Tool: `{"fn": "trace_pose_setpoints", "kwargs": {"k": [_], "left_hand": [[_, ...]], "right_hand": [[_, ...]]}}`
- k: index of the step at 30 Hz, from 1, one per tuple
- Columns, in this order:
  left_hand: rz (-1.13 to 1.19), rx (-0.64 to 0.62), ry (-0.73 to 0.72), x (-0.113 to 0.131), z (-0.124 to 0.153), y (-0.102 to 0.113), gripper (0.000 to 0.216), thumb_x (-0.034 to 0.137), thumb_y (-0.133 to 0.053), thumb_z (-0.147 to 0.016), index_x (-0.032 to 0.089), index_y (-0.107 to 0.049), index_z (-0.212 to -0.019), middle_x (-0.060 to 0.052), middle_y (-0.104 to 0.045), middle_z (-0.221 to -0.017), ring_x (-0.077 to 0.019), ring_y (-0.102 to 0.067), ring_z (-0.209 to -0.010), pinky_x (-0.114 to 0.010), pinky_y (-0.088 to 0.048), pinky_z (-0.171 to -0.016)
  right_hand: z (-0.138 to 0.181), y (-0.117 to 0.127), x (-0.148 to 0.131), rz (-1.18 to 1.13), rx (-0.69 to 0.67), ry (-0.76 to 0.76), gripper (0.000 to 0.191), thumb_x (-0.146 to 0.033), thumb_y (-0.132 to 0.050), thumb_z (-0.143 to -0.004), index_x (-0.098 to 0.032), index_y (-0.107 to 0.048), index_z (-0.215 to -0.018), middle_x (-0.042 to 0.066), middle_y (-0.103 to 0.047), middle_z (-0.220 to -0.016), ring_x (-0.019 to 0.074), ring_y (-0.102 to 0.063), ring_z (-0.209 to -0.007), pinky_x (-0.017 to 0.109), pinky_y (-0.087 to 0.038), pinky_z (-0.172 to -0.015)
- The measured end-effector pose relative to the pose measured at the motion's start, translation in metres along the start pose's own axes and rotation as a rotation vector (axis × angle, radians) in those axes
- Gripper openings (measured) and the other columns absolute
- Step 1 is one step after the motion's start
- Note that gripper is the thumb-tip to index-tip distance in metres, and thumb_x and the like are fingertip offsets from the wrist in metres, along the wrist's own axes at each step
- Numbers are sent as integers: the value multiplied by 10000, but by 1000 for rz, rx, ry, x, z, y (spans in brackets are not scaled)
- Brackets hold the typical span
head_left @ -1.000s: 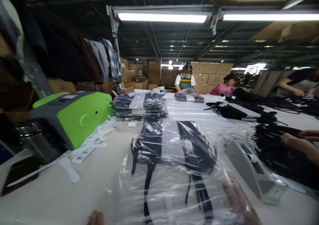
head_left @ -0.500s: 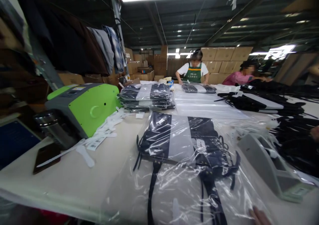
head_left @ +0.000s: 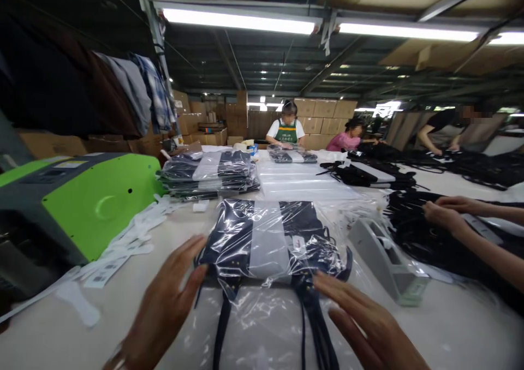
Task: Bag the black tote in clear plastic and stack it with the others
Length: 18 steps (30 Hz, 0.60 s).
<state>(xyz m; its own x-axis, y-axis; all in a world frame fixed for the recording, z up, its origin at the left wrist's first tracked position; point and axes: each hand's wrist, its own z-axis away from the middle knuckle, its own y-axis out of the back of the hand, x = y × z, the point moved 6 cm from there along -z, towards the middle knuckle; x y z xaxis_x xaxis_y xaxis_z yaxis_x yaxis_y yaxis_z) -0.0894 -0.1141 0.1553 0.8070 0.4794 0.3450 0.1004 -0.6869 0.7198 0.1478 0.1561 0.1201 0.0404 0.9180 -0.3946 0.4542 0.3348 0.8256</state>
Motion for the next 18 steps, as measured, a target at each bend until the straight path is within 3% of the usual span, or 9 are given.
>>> {"fn": "trace_pose_setpoints", "kwargs": {"k": [2, 4, 7, 9, 13, 16, 18], "left_hand": [[55, -74, -126, 29, -60, -52, 466, 395, -368, -996, 236, -464, -1424, -63, -496, -1495, -225, -440, -1393, -453, -388, -1165], [22, -146, -151, 43, -111, -108, 487, 370, -376, -992, 163, -469, -1423, -117, -468, -1514, -241, -386, -1430, -457, -352, -1180], [-135, -304, -73, 30, -162, -186, 528, 398, -387, -990, 141, -437, -1449, -143, -386, -1563, -273, -299, -1474, -490, -298, -1189], [-216, -378, -25, 5, -180, -223, 551, 445, -365, -992, 161, -427, -1460, -132, -347, -1584, -276, -243, -1495, -523, -243, -1200], [-276, -431, 89, -58, -191, -262, 635, 550, -325, -977, 166, -418, -1474, -136, -337, -1588, -309, -198, -1505, -602, -120, -1203], [-292, -458, 190, -98, -184, -274, 696, 613, -255, -967, 194, -354, -1513, -97, -298, -1609, -301, -195, -1506, -601, -105, -1206], [-278, -452, 254, -113, -179, -278, 680, 603, -193, -975, 235, -301, -1536, -57, -235, -1633, -280, -149, -1519, -612, -125, -1201]], "right_hand": [[-52, -18, 0, -14, -61, -77, 549, -483, -341, -1010, -253, -400, -1505, 59, -406, -1555, 240, -337, -1454, 517, -284, -1200], [-115, -49, 7, -13, -81, -121, 637, -521, -296, -1014, -153, -332, -1532, 120, -310, -1595, 255, -229, -1494, 549, -190, -1215], [-195, -98, 32, 34, -103, -189, 676, -532, -277, -1016, -99, -307, -1534, 140, -259, -1611, 272, -154, -1512, 553, -122, -1217], [-228, -119, 56, 82, -113, -243, 678, -536, -248, -1019, -98, -309, -1533, 128, -255, -1615, 278, -147, -1513, 557, -103, -1215], [-251, -125, 121, 290, -114, -340, 676, -543, -214, -1018, -121, -309, -1538, 102, -241, -1624, 275, -108, -1520, 562, -26, -1210], [-241, -114, 184, 476, -114, -465, 673, -538, -222, -1013, -122, -328, -1532, 97, -250, -1623, 288, -86, -1520, 561, 18, -1205], [-230, -111, 221, 530, -102, -548, 670, -548, -206, -1008, -156, -313, -1542, 79, -240, -1629, 298, -84, -1518, 588, -16, -1198]]}}
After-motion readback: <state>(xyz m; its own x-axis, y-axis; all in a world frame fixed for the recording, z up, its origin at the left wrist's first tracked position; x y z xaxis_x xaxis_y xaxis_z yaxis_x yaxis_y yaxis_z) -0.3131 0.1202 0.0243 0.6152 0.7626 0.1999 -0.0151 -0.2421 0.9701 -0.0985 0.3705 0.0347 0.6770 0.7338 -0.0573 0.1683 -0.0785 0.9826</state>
